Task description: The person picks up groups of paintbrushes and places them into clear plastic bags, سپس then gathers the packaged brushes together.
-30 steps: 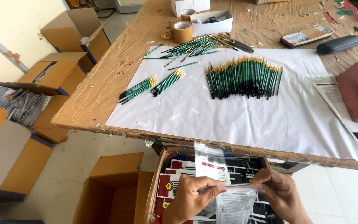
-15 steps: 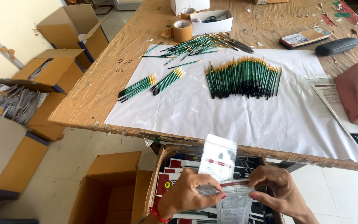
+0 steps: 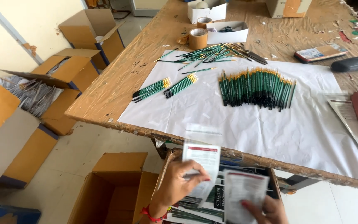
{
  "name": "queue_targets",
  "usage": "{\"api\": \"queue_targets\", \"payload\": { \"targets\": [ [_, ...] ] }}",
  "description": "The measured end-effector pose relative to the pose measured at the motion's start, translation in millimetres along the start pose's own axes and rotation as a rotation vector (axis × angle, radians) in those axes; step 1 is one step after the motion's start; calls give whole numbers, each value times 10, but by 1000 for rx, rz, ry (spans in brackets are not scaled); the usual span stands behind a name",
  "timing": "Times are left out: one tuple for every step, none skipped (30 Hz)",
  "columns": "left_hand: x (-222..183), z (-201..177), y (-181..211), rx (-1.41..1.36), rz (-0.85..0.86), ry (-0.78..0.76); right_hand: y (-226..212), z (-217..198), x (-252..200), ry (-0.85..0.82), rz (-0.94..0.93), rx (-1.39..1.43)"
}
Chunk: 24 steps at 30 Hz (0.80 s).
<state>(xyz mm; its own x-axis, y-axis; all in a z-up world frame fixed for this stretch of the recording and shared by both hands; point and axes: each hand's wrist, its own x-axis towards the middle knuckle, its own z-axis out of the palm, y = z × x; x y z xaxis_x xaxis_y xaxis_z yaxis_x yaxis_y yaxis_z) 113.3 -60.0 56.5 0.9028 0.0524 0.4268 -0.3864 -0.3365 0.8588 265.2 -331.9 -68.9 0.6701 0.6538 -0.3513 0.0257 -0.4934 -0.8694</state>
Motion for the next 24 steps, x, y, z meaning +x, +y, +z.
{"api": "queue_targets", "payload": {
  "targets": [
    [-8,-69,28,62,42,127,-46,-73,-49,163,-17,-100],
    [-19,-149,63,126,82,248,-91,-128,-106,328,-37,-192],
    [-37,-164,153,133,76,260,-92,-86,-36,316,-43,-196],
    [-40,-174,237,80,52,373,-93,-56,32,66,-105,-592],
    [-41,-182,322,27,29,487,-93,-29,99,-193,-165,-984],
    [-77,-78,181,32,32,488,-248,-30,67,-191,-170,-984],
    [-109,27,37,-77,145,432,-400,-37,35,-163,-480,-687],
    [-135,133,-112,-187,258,372,-548,-46,1,-120,-770,-373],
    [-166,305,-256,-183,262,371,-834,-25,-59,-118,-775,-373],
    [-216,481,-395,-300,284,344,-1108,9,-136,-59,-812,-6],
    [-265,654,-537,-415,305,318,-1383,40,-210,3,-831,362],
    [-262,697,-483,-411,305,317,-1283,45,-127,2,-834,365],
    [-259,735,-433,-407,237,297,-1186,54,-40,120,-640,269],
    [-258,782,-387,-404,170,282,-1086,59,51,225,-442,168],
    [-244,703,-241,-401,171,286,-1245,87,-9,220,-445,168],
    [-215,616,-98,-441,24,242,-1415,107,-56,271,-509,33],
    [-186,529,44,-479,-123,198,-1585,128,-104,322,-574,-102],
    [-177,439,80,-476,-121,202,-1525,159,-32,318,-579,-102],
    [-167,350,118,-418,-140,127,-1466,189,40,312,-619,-140],
    [-139,253,155,-358,-156,51,-1421,207,124,309,-661,-179],
    [-153,187,78,-353,-150,54,-1453,215,157,308,-669,-180],
    [-165,120,-2,-249,-163,-40,-1484,224,193,286,-732,-193],
    [-178,51,-83,-144,-174,-134,-1514,235,229,264,-794,-206],
    [-150,7,-138,-140,-168,-129,-1402,204,368,262,-803,-209]
  ]
}}
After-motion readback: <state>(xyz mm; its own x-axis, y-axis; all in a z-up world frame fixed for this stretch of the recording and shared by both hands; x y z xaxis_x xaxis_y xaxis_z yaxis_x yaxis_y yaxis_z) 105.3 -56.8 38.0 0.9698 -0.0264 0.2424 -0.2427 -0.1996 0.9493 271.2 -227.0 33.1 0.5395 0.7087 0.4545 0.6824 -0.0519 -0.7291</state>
